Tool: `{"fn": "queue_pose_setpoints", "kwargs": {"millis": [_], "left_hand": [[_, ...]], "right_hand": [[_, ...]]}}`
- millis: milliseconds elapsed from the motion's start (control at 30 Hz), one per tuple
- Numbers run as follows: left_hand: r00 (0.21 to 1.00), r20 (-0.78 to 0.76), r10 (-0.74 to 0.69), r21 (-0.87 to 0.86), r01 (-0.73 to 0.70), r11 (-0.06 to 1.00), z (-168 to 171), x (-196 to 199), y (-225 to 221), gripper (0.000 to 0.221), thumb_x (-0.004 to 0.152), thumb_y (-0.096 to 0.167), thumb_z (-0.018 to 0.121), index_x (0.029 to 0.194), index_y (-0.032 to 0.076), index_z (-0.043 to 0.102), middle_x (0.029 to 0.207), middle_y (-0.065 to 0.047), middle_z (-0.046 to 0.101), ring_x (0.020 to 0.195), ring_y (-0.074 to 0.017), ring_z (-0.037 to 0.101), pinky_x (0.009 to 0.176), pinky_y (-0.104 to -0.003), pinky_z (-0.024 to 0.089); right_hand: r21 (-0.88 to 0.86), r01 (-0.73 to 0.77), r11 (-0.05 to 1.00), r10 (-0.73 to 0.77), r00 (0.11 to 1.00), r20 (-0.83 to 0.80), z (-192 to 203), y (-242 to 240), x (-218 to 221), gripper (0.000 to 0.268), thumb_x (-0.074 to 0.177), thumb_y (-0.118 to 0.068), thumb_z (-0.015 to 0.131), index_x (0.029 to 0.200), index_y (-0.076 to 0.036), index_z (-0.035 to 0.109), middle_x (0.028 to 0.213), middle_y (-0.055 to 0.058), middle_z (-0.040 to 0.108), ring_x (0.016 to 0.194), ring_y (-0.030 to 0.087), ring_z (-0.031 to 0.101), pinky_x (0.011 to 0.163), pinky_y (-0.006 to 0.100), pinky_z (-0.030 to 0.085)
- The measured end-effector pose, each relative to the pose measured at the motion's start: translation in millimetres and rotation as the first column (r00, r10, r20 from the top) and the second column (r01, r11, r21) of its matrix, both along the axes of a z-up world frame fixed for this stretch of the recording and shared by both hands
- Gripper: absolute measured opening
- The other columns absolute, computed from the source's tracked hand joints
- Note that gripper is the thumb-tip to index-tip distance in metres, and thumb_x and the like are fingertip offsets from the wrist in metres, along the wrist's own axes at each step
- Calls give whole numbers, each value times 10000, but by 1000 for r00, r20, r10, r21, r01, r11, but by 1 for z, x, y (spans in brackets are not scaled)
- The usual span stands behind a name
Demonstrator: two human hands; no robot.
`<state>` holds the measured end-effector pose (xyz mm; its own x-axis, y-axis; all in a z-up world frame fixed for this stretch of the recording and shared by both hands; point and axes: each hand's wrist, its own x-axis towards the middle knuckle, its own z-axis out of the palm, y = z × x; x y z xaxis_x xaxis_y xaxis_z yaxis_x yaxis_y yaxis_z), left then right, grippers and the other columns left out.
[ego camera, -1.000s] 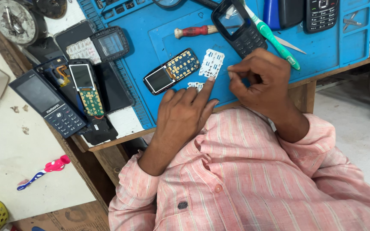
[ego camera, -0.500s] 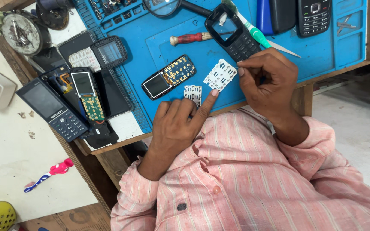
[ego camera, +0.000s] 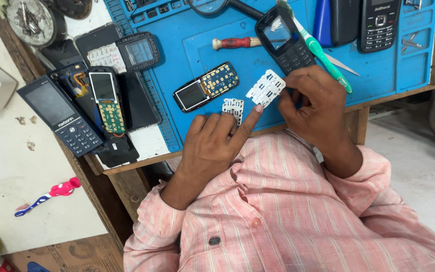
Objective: The person disassembles a black feature phone, removes the battery and keypad, and places the components on a blue workbench. They then handle a separate keypad membrane and a circuit board, aligning and inspecting the parts. The person reassembles the phone by inserting the keypad and battery back into the casing.
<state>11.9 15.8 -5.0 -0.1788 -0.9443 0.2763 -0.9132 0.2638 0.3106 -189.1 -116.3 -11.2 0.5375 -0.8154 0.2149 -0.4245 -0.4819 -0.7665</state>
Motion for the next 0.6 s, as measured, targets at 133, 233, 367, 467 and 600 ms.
{"fn": "queue_pose_setpoints", "kwargs": {"millis": [133,233,367,467,600], "left_hand": [[1000,-9,-3,9,3,1000,0,1,0,594,1014,52,650,1575,171,497,846,7,459,747,-165,472,709,-360,344],[1000,-18,-2,3,2,1000,1,1,-1,581,1013,71,658,1566,176,511,843,6,456,747,-163,477,706,-363,345],[991,-131,-4,22,6,1000,5,-1,-2,544,1024,143,680,1544,187,526,839,4,451,751,-163,489,699,-364,338],[982,-189,-6,14,9,1000,7,-2,-3,519,1039,198,700,1532,187,535,836,1,445,747,-163,488,694,-363,335],[985,-170,-4,12,6,1000,9,0,-3,527,1022,184,705,1526,197,549,833,-3,440,741,-163,490,691,-362,334]], "right_hand": [[-21,-14,1000,14,1000,-8,1,0,2,166,911,84,760,1026,-6,682,1017,84,660,645,85,596,550,224,443],[-15,3,1000,-3,1000,15,3,0,4,238,894,90,773,1092,-10,686,1075,107,658,624,83,575,535,225,421],[90,47,995,-55,995,87,7,0,3,427,887,101,743,1289,-2,643,1179,123,651,654,61,566,570,221,412],[119,-2,993,-13,992,124,6,-3,2,433,919,136,704,1325,-4,647,1202,105,654,694,51,582,585,196,424],[104,-70,992,54,987,150,3,-4,-1,361,952,178,683,1258,-14,682,1144,104,649,738,50,583,613,183,445]]}}
